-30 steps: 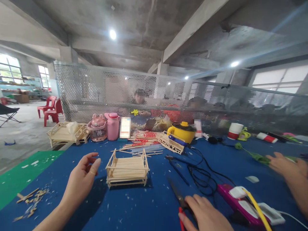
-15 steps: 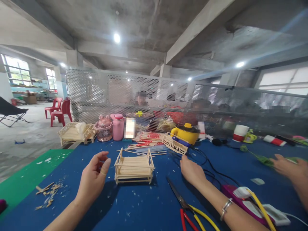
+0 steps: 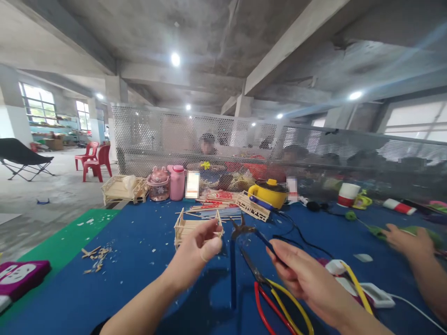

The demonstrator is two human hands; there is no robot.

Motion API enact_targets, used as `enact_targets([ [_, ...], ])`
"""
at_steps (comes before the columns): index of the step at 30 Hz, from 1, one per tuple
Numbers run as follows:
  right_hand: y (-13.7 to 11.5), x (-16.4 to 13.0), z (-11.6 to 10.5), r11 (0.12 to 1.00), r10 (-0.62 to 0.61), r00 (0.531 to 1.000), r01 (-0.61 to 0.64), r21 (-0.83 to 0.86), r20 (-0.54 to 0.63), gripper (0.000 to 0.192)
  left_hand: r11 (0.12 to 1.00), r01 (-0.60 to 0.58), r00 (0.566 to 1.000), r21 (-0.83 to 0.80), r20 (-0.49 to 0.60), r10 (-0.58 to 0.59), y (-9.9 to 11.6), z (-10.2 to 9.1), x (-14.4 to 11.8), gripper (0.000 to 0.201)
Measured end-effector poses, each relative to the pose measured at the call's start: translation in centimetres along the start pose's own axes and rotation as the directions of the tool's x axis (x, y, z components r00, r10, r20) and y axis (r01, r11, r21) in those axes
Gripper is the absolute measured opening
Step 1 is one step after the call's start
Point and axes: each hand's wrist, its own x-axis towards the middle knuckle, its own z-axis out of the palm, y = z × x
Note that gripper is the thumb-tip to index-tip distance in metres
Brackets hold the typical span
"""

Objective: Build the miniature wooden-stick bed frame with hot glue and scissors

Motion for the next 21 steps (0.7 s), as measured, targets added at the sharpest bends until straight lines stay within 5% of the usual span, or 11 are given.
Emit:
enact_targets([
  [5,1.8,-1.3,2.0,0.995,0.031,0.994,-0.041,0.095,0.105,0.054,0.992,0.033,0.971,-0.123,0.240,-0.003,0.9,1.2,-0.8,0.055],
  [12,2.3,-2.2,2.8,0.995,0.057,0.987,-0.069,0.074,0.151,0.051,0.986,0.095,0.963,-0.135,0.264,-0.057,0.3,0.4,-1.2,0.040],
  [21,2.5,-2.3,2.9,0.985,0.090,0.967,-0.122,0.124,0.239,0.051,0.979,-0.102,0.964,0.174,0.258,0.054,0.3,-1.2,-1.7,0.041],
])
